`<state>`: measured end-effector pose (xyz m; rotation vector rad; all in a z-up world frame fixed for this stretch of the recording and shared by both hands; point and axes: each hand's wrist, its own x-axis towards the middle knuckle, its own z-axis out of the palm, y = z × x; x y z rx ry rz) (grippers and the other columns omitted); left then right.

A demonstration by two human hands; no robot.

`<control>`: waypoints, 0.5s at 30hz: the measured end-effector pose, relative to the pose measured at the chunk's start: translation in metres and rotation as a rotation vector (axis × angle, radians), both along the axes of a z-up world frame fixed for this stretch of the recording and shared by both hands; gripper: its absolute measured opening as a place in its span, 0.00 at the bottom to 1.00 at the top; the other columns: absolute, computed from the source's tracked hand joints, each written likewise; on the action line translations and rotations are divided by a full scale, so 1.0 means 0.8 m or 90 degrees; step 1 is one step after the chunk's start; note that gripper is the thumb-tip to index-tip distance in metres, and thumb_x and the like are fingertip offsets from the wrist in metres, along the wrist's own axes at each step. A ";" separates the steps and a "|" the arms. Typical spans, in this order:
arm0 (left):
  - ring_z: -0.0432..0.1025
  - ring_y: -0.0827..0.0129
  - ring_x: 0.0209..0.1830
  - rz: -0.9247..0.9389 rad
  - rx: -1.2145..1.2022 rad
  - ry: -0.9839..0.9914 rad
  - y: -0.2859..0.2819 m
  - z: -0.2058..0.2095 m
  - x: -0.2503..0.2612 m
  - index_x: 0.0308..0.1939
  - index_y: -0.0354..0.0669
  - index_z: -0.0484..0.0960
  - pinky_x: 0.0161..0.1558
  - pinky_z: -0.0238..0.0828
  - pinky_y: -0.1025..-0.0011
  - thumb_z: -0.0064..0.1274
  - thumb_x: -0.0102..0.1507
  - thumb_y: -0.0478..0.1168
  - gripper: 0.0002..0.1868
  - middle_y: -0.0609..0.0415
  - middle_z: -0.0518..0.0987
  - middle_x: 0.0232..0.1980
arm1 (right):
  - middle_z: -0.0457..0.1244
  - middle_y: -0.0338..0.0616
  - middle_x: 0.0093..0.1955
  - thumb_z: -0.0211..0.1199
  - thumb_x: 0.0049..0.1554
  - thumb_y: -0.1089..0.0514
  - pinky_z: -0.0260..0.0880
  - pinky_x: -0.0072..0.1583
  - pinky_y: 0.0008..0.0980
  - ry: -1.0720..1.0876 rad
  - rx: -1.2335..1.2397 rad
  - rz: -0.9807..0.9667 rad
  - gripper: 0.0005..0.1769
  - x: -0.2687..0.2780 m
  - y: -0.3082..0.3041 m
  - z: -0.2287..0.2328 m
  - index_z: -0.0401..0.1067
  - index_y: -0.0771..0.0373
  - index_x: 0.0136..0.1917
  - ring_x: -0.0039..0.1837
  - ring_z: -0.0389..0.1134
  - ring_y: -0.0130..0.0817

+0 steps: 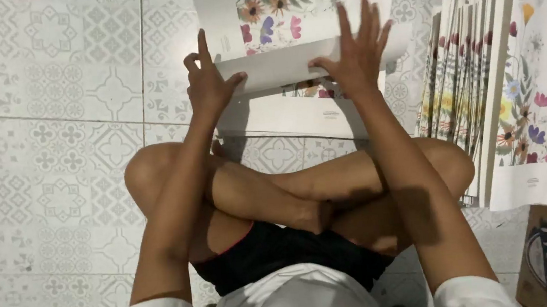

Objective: Folding large sheets of paper with floral designs and stacking them on the floor.

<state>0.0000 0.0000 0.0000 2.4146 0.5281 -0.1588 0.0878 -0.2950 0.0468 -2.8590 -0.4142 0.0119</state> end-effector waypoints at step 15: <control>0.71 0.38 0.67 0.204 -0.288 -0.004 0.028 -0.090 -0.003 0.78 0.60 0.49 0.63 0.74 0.49 0.59 0.70 0.63 0.43 0.28 0.71 0.68 | 0.64 0.33 0.37 0.85 0.50 0.33 0.67 0.36 0.33 0.128 0.383 -0.396 0.27 0.010 -0.194 -0.170 0.77 0.51 0.45 0.39 0.69 0.28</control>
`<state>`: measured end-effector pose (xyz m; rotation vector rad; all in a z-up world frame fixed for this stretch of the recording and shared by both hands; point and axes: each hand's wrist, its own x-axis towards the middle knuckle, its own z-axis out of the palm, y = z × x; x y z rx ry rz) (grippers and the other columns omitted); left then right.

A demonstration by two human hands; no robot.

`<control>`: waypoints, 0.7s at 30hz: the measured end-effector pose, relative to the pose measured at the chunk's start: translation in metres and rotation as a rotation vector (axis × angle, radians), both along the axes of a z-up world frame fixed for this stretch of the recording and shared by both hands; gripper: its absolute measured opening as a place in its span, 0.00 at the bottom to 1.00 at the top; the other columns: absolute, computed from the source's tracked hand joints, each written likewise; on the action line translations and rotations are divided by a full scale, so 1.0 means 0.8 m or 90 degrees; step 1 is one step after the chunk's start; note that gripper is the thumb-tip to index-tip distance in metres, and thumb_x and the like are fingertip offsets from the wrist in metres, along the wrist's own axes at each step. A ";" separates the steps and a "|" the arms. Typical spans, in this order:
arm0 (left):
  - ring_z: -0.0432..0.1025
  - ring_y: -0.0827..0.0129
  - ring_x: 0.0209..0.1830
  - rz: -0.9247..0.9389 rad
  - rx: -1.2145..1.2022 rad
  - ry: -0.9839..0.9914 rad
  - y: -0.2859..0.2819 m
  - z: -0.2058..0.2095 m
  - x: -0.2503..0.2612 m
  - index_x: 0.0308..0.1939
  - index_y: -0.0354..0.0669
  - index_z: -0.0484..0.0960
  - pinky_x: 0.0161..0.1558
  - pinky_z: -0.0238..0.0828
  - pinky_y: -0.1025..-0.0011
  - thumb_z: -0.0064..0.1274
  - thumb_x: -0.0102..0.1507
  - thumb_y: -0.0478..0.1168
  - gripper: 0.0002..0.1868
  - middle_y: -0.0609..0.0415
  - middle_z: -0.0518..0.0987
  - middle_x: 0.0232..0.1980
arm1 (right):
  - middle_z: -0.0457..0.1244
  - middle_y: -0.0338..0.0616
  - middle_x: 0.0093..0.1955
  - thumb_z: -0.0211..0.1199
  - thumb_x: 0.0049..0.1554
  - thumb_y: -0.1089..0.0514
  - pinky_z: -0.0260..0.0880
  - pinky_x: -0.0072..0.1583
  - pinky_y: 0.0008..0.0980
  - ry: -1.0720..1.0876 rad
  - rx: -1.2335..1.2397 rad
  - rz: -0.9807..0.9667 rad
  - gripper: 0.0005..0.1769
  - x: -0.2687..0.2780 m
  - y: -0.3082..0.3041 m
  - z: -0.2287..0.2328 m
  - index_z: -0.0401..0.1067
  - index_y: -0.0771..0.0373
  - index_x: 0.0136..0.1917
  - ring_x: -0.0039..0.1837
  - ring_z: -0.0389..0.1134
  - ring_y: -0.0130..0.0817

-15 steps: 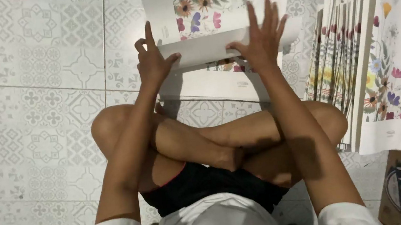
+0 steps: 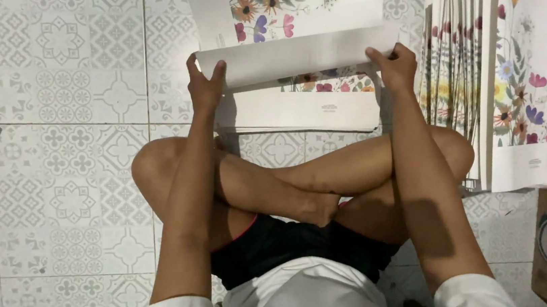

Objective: Folding large sheets of paper with floral designs and stacking them on the floor.

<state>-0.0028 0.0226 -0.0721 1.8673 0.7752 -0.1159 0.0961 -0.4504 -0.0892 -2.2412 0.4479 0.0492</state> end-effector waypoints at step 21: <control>0.77 0.58 0.57 -0.073 0.084 -0.045 0.002 0.024 0.008 0.61 0.55 0.72 0.62 0.61 0.58 0.60 0.56 0.32 0.30 0.55 0.84 0.56 | 0.67 0.43 0.45 0.70 0.59 0.50 0.72 0.51 0.28 -0.032 0.295 -0.114 0.18 -0.023 0.032 0.073 0.67 0.59 0.54 0.48 0.68 0.29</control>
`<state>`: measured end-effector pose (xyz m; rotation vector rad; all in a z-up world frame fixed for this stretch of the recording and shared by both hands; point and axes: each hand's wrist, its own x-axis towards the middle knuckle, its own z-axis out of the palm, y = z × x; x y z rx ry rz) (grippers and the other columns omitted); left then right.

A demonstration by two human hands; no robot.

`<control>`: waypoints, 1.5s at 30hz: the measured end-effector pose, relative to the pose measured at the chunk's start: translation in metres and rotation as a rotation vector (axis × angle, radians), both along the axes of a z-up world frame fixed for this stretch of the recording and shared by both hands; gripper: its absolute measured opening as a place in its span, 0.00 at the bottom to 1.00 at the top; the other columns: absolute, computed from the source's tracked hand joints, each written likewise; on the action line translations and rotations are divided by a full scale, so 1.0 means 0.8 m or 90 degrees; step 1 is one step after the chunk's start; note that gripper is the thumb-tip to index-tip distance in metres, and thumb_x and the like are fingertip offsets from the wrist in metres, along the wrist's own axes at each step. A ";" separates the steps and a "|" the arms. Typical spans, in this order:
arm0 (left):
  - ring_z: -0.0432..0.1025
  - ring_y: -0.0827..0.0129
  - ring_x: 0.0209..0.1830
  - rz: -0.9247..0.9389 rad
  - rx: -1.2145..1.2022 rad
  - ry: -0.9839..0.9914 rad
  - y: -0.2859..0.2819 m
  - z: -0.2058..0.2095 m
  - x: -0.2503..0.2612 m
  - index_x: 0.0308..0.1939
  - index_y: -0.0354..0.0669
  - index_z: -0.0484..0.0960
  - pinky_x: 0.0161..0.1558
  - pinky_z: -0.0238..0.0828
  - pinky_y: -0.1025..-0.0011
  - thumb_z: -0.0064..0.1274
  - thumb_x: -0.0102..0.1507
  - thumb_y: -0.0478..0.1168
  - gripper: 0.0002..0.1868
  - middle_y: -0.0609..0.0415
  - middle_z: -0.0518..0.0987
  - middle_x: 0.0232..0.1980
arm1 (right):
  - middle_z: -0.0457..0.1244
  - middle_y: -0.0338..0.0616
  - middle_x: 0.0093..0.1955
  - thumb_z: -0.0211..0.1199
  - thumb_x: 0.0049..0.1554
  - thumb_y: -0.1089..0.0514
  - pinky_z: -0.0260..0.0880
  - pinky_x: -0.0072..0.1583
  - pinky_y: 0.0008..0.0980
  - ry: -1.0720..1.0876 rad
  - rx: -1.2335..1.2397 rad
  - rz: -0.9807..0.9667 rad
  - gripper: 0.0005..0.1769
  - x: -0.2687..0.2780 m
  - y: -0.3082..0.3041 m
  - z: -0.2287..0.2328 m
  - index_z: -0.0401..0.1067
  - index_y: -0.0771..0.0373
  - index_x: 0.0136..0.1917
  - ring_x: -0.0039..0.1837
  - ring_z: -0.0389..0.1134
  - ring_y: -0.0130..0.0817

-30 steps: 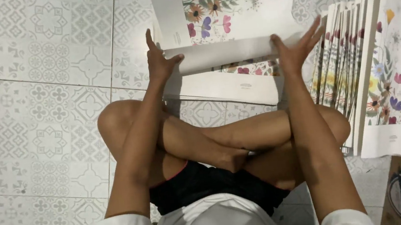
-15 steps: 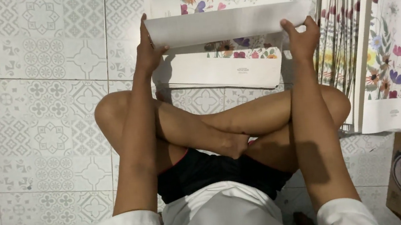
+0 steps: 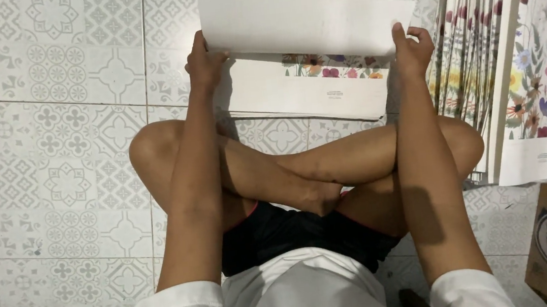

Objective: Folding large sheets of paper with floral designs and stacking them on the floor.

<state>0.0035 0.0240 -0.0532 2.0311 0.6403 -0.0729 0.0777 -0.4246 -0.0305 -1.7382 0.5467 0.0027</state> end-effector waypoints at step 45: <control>0.55 0.46 0.66 -0.035 0.132 0.239 -0.006 0.011 -0.001 0.70 0.36 0.69 0.62 0.47 0.47 0.51 0.50 0.81 0.60 0.41 0.62 0.66 | 0.68 0.57 0.60 0.72 0.52 0.33 0.70 0.67 0.38 0.357 -0.194 0.133 0.42 -0.030 0.022 0.042 0.73 0.73 0.61 0.63 0.72 0.45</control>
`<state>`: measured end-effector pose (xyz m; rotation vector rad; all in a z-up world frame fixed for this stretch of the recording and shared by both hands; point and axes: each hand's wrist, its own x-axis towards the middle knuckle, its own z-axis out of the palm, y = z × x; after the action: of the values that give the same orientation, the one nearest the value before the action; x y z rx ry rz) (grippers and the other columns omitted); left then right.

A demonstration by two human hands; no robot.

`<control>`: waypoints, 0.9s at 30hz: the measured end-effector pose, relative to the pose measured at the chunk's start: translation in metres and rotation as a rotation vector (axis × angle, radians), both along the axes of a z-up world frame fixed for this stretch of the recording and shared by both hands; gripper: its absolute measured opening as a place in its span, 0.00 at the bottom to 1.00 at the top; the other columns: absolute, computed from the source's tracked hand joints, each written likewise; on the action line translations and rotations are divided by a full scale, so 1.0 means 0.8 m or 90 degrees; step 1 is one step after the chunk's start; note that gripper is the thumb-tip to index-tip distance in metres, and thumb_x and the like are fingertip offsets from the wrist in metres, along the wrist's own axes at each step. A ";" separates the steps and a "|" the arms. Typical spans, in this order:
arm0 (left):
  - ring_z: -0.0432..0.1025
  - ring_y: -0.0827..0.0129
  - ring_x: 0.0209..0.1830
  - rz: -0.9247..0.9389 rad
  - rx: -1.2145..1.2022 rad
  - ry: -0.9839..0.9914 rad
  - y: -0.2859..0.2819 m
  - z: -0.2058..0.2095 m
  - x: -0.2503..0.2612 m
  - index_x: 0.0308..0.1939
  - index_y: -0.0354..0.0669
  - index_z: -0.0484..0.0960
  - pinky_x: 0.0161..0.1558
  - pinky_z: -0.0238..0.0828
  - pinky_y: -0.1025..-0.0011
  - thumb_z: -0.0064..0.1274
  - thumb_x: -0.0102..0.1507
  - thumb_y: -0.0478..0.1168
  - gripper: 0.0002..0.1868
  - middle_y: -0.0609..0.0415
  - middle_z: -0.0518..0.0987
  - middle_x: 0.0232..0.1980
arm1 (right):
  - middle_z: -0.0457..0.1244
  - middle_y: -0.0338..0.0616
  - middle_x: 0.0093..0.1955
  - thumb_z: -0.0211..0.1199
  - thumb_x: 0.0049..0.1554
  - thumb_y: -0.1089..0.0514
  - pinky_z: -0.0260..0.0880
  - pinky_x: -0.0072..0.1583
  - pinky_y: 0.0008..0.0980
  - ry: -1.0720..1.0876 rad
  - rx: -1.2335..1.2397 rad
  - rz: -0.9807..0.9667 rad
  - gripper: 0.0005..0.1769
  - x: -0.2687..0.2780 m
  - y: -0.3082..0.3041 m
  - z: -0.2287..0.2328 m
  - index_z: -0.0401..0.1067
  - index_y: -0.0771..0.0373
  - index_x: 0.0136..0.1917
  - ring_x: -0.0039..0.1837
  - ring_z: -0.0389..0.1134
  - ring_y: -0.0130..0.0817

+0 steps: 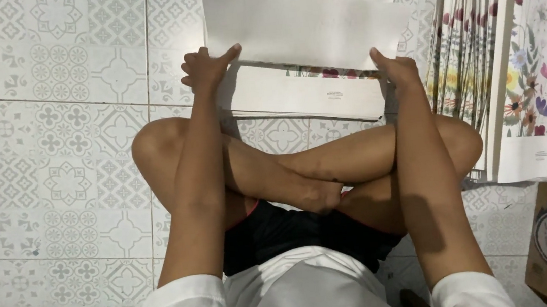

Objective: Folding large sheets of paper with floral designs and stacking them on the floor.

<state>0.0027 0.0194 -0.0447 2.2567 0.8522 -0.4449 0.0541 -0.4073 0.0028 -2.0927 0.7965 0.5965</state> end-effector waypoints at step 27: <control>0.27 0.47 0.85 -0.740 0.284 -0.139 -0.117 -0.017 -0.039 0.84 0.68 0.42 0.78 0.28 0.33 0.24 0.75 0.61 0.33 0.53 0.33 0.87 | 0.30 0.43 0.89 0.33 0.67 0.28 0.21 0.83 0.52 -0.211 -0.340 0.885 0.43 -0.060 0.126 -0.031 0.38 0.50 0.87 0.88 0.27 0.43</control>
<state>-0.0289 -0.0743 -0.0583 2.9683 -0.6331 -0.5077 0.0061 -0.3068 -0.0217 -2.9396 -0.9390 0.7038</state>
